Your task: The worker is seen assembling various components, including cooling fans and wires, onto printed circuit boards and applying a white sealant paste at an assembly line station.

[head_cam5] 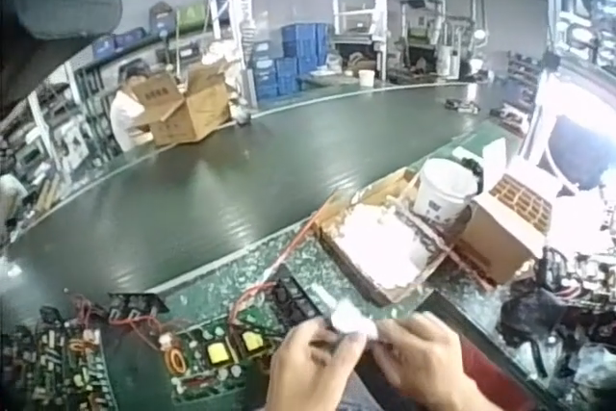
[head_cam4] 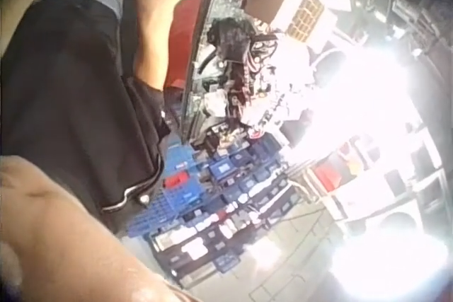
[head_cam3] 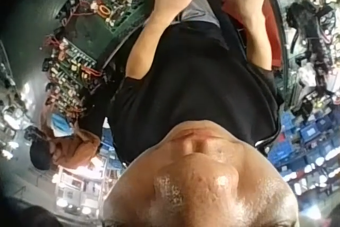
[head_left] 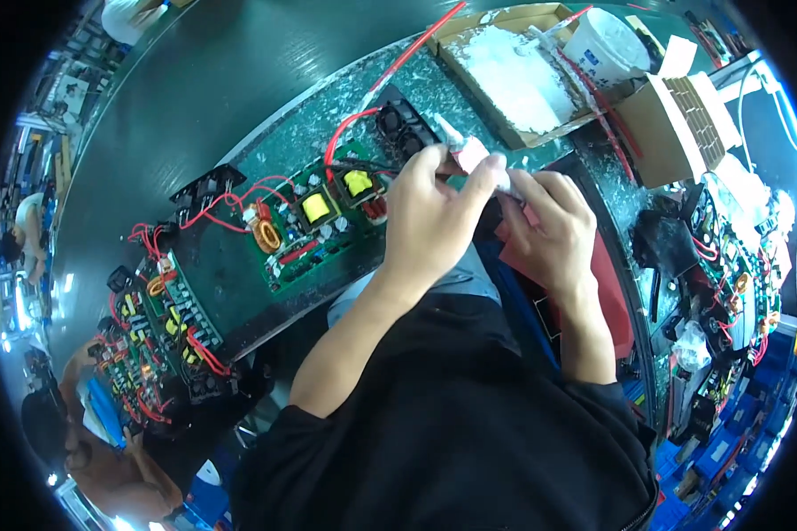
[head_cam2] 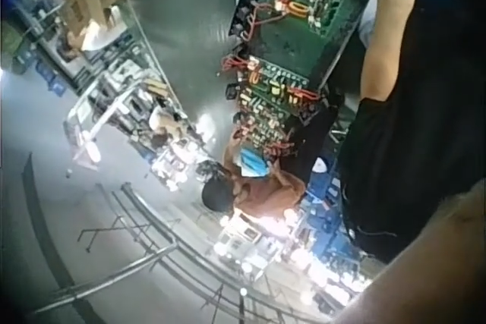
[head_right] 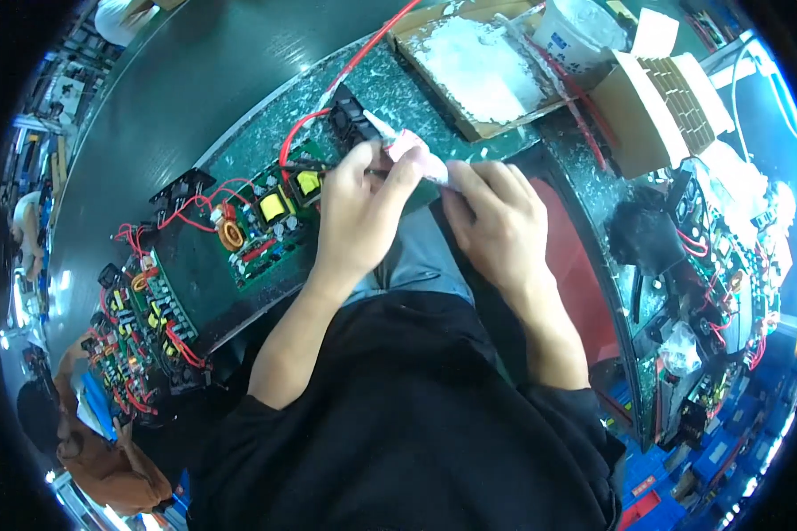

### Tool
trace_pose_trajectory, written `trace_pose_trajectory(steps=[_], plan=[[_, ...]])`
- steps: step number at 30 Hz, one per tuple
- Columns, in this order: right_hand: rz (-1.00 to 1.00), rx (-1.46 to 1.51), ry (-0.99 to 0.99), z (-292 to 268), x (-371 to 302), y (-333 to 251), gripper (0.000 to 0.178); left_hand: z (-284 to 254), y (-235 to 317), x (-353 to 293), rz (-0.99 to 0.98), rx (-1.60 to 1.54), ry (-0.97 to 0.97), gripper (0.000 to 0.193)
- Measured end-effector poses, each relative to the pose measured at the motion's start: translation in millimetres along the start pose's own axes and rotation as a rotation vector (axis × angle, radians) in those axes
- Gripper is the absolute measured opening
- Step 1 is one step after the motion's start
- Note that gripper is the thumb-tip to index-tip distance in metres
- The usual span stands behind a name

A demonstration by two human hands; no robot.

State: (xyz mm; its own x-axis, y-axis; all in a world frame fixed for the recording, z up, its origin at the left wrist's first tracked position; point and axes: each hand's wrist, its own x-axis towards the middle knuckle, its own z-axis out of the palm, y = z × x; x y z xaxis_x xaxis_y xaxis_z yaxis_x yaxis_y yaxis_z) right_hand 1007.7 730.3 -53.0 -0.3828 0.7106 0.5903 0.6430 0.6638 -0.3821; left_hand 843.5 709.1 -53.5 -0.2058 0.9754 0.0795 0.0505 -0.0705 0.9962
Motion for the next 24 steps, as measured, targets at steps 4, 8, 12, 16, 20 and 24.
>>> trace_pose_trajectory(steps=[4, 8, 12, 16, 20, 24], plan=[[0.057, 0.142, 0.186, -0.5, -19.0, -8.6, 0.039, 6.4, 11.9, -4.5, -0.063, -0.158, 0.059, 0.025], [0.798, 1.463, 0.129, 16.4, -43.4, -30.2, 0.056, 20.2, 8.0, -21.0, -0.060, -0.255, 0.116, 0.018], [0.933, 1.862, 0.190, 30.3, -47.4, -23.2, 0.040, 34.0, -9.3, -30.0, 0.177, -0.009, 0.021, 0.018], [0.960, 1.772, 0.376, 32.1, -51.0, -1.5, 0.028, 18.8, -6.7, -31.1, 0.456, 0.648, 0.085, 0.060], [0.960, 1.255, 0.601, 26.1, -51.9, 16.6, 0.023, -13.3, -6.7, 15.0, 0.670, 1.402, -0.148, 0.078], [0.805, 1.144, 0.300, 37.5, -47.8, 2.0, 0.019, -37.7, -1.4, 53.2, 0.715, 1.426, -0.333, 0.046]])
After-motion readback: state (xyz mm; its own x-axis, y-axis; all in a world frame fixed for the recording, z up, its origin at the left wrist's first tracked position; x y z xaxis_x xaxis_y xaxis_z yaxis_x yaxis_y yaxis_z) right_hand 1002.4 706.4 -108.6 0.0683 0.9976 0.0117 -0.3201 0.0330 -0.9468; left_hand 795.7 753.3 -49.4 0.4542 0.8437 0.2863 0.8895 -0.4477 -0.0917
